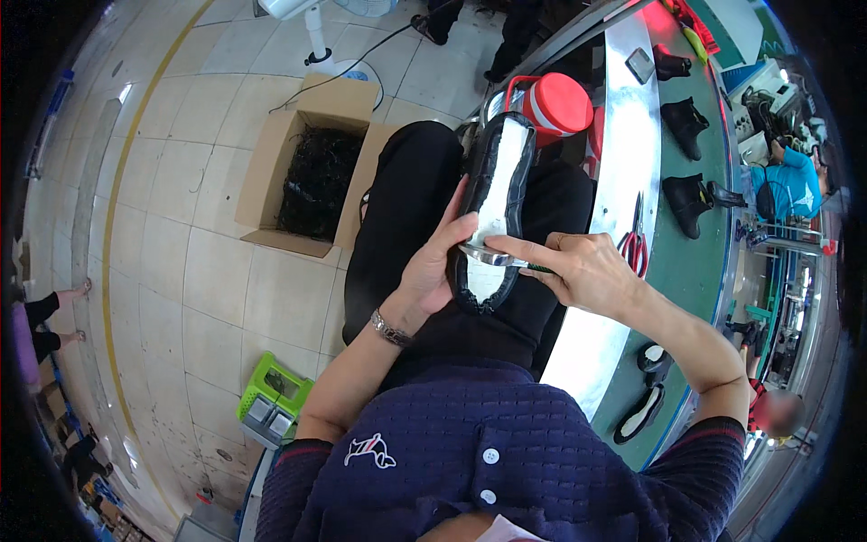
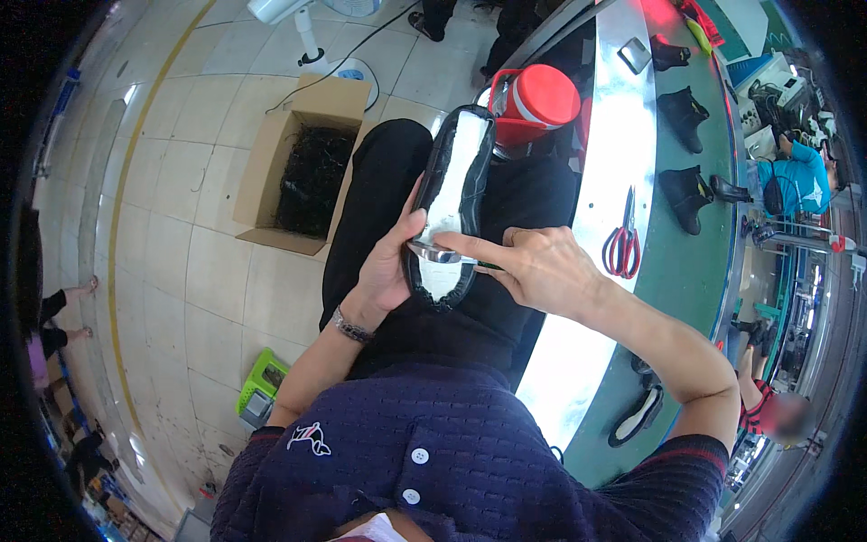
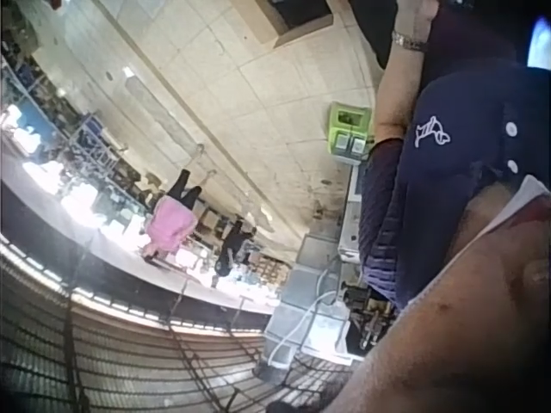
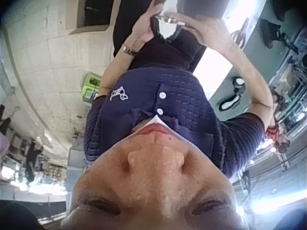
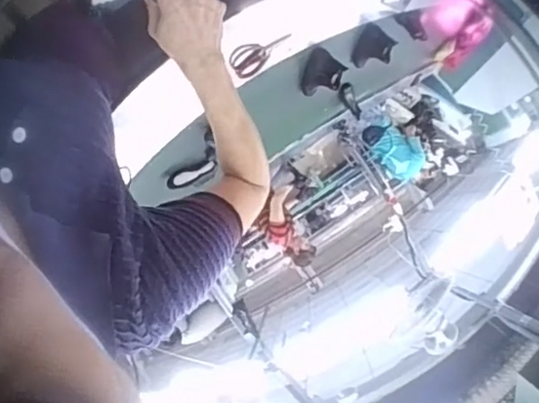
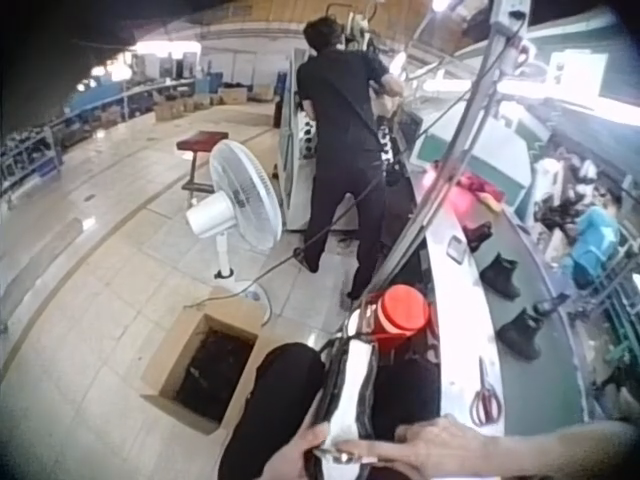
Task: The worker is using pliers and hand force to stretch, position, and glue shoe upper material onto a last, ensuring the material is taut and correctly aligned for the sole attachment process.
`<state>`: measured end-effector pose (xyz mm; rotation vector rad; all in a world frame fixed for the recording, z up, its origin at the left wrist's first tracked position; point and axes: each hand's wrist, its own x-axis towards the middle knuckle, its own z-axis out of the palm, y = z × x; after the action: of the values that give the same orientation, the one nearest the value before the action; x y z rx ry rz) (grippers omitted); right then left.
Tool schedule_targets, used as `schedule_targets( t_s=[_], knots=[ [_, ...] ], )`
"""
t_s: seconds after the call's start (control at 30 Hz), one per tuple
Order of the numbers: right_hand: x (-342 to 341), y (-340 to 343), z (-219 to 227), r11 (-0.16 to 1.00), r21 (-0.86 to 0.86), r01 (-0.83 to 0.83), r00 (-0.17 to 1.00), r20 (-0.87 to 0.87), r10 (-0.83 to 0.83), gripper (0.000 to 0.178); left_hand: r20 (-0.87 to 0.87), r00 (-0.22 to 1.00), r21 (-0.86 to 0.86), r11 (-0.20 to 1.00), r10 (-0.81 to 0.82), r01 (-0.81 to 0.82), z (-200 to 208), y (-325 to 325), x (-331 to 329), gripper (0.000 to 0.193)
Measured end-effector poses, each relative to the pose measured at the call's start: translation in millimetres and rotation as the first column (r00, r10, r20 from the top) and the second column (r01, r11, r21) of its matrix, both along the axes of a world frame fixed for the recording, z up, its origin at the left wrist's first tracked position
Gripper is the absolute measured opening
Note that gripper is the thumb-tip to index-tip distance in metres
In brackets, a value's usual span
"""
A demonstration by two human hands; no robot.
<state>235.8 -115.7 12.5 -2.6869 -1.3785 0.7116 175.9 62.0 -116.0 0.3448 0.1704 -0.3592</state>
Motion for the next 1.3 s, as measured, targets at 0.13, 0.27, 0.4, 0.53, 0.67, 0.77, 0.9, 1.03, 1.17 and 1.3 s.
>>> schedule_targets(
  t_s=[0.13, 0.27, 0.4, 0.53, 0.67, 0.77, 0.9, 1.03, 1.17, 1.3],
  knots=[
    [7.2, 13.9, 31.5, 0.997, -0.082, 0.014, 0.996, -0.085, -0.021, 0.064, 0.009, 0.998, 0.213, 0.975, 0.067, -0.067, -5.2, -3.4, 0.8, 0.076],
    [16.1, 37.2, 57.2, 0.918, 0.396, 0.009, 0.998, 0.048, -0.03, 0.068, -0.169, 0.984, 0.185, 0.978, -0.062, 0.093, -10.0, 9.5, 1.9, 0.08],
    [29.8, 16.4, -11.9, 0.998, 0.012, 0.059, 0.998, -0.02, -0.059, 0.066, 0.018, 0.99, 0.135, 0.982, -0.138, 0.134, -4.7, 15.2, 8.6, 0.086],
    [23.2, 43.3, 30.5, 0.995, -0.083, -0.05, 0.995, 0.08, 0.056, 0.066, -0.085, 0.981, 0.153, 0.97, -0.176, 0.187, -6.1, 27.4, 6.9, 0.088],
    [20.9, 31.4, -3.4, 0.975, 0.223, 0.027, 0.994, 0.093, -0.049, 0.065, -0.036, 0.98, 0.144, 0.97, -0.194, 0.197, 0.9, 29.6, 9.7, 0.089],
    [28.6, 50.9, 23.8, 0.986, -0.167, -0.019, 0.994, 0.102, 0.036, 0.064, -0.019, 0.991, 0.234, 0.963, -0.13, 0.131, -13.3, 29.2, 14.0, 0.067],
    [10.8, 46.1, 14.6, 0.976, 0.218, -0.018, 0.991, 0.133, -0.011, 0.062, -0.129, 0.942, 0.156, 0.931, -0.311, 0.329, -15.4, 38.2, 8.9, 0.099],
    [16.4, 37.4, -5.6, 0.999, -0.028, 0.042, 0.999, 0.032, -0.041, 0.059, 0.101, 0.956, 0.038, 0.961, -0.275, 0.273, -20.9, 39.2, -1.7, 0.086],
    [16.8, 37.0, -5.1, 1.0, 0.016, 0.023, 0.998, 0.062, -0.024, 0.06, -0.15, 0.978, -0.166, 0.979, -0.145, 0.119, -16.2, 21.4, -10.1, 0.048],
    [10.8, 47.8, 22.7, 0.978, 0.205, 0.031, 0.988, 0.142, -0.06, 0.065, 0.007, 1.0, 0.299, 0.954, 0.003, -0.005, -16.5, 14.3, -15.4, 0.067]
  ],
)
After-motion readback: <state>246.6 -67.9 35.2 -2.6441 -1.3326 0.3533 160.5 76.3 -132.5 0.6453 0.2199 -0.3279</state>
